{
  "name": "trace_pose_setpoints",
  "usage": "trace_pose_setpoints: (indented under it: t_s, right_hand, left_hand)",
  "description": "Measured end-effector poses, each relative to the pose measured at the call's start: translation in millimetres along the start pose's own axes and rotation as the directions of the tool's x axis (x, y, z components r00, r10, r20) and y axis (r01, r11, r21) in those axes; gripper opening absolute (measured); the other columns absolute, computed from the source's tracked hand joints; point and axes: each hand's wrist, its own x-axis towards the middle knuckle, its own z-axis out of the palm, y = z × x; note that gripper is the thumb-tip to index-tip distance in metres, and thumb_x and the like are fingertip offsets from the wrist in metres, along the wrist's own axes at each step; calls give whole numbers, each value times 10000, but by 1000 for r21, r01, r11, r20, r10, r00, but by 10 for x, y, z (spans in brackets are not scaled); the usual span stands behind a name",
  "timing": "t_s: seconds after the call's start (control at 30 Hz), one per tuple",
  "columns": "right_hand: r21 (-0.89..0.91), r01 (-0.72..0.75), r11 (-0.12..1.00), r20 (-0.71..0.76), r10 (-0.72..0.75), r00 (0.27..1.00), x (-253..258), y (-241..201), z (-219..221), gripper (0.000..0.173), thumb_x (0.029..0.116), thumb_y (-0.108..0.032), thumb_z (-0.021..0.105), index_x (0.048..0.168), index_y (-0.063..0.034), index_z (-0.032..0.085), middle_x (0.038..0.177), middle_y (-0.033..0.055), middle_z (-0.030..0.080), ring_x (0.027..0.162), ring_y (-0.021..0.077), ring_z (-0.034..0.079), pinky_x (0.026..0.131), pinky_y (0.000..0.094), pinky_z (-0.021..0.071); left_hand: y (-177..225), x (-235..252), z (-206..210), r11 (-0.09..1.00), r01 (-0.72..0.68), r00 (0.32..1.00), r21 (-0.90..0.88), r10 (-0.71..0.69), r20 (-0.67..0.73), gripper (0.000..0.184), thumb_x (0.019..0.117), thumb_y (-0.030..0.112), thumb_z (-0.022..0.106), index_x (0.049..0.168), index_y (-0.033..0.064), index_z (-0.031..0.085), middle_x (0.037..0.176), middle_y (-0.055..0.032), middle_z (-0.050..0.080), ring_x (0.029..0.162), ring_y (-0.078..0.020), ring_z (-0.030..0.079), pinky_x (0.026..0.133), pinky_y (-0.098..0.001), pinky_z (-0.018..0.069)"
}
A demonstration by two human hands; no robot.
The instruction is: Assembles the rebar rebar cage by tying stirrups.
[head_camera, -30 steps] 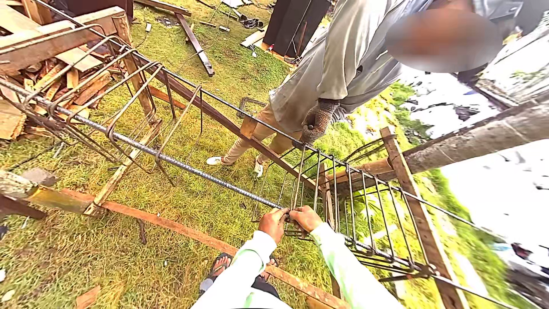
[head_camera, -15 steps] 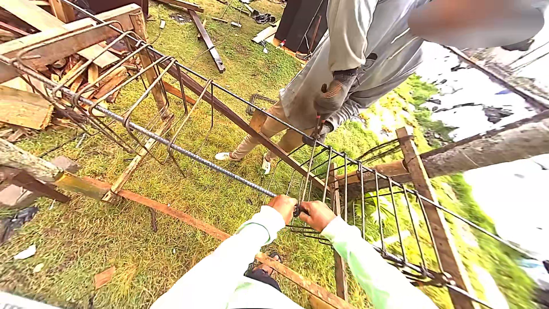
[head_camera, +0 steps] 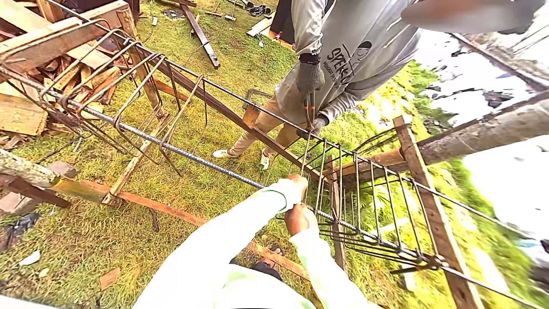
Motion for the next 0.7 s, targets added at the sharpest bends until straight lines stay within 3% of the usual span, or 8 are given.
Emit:
trace_pose_setpoints:
  t_s: [0.1,0.2,0.27,0.4,0.5,0.57,0.63,0.7]
  right_hand:
    - [61,48,997,-52,-45,998,-31,15,17,494,1061,-391,434,1336,-24,616,1283,186,680,1195,335,669,993,513,542]
    - [86,5,996,20,-7,1000,-43,-34,-73,407,1068,-277,421,1322,-51,644,1296,179,681,1209,340,661,1003,532,528]
    - [105,-36,994,28,33,999,0,-42,-58,411,1080,-294,396,1325,-70,640,1285,169,689,1205,337,665,995,536,535]
    - [202,-88,975,-14,93,996,30,-33,-32,436,1085,-325,369,1264,-74,676,1253,175,701,1196,335,670,988,543,534]
    - [282,-67,957,-8,72,997,24,30,-43,485,1106,-345,317,1228,-51,683,1251,188,696,1228,339,649,1022,540,507]
    - [386,-88,918,21,87,996,79,75,-9,509,1111,-347,312,1179,-18,695,1218,200,705,1211,336,657,1029,538,501]
    - [632,-145,762,59,140,988,202,133,132,467,1110,-319,365,1130,-1,708,1091,164,737,1028,274,714,930,481,548]
    - [905,-239,353,171,213,962,288,125,262,377,1119,-263,410,1094,14,665,846,95,681,631,170,626,601,359,546]
  left_hand:
    - [143,-53,-71,997,67,998,-26,-67,-20,186,1005,152,595,1117,24,672,1105,-190,679,1030,-349,679,845,-545,568]
    - [245,-82,-107,988,155,988,-24,-155,18,230,958,151,648,1133,5,678,1130,-200,684,1049,-359,674,860,-575,552]
    - [238,-101,-165,987,162,984,9,-162,70,345,950,293,675,1155,16,685,1145,-200,688,1067,-363,667,872,-613,529]
    - [158,-192,-237,982,129,987,-136,-114,116,596,1020,536,548,1216,-13,675,1205,-242,670,1142,-381,647,964,-616,493]
    - [18,-499,-100,844,11,984,-536,-106,-146,427,1058,349,574,1342,33,618,1223,-191,684,1077,-310,682,962,-513,532]
    - [-185,-561,186,732,-53,919,-679,-230,-320,317,1053,255,581,1299,71,658,1230,-138,699,1109,-260,687,997,-487,541]
    - [-430,-507,659,625,-65,883,-778,-327,-336,275,1040,185,586,1241,18,673,1194,-158,699,1092,-256,685,1001,-462,537]
    - [-590,-421,1130,527,-50,894,-849,-355,-273,292,1026,132,572,1259,-23,654,1221,-187,688,1090,-254,686,1001,-433,537]
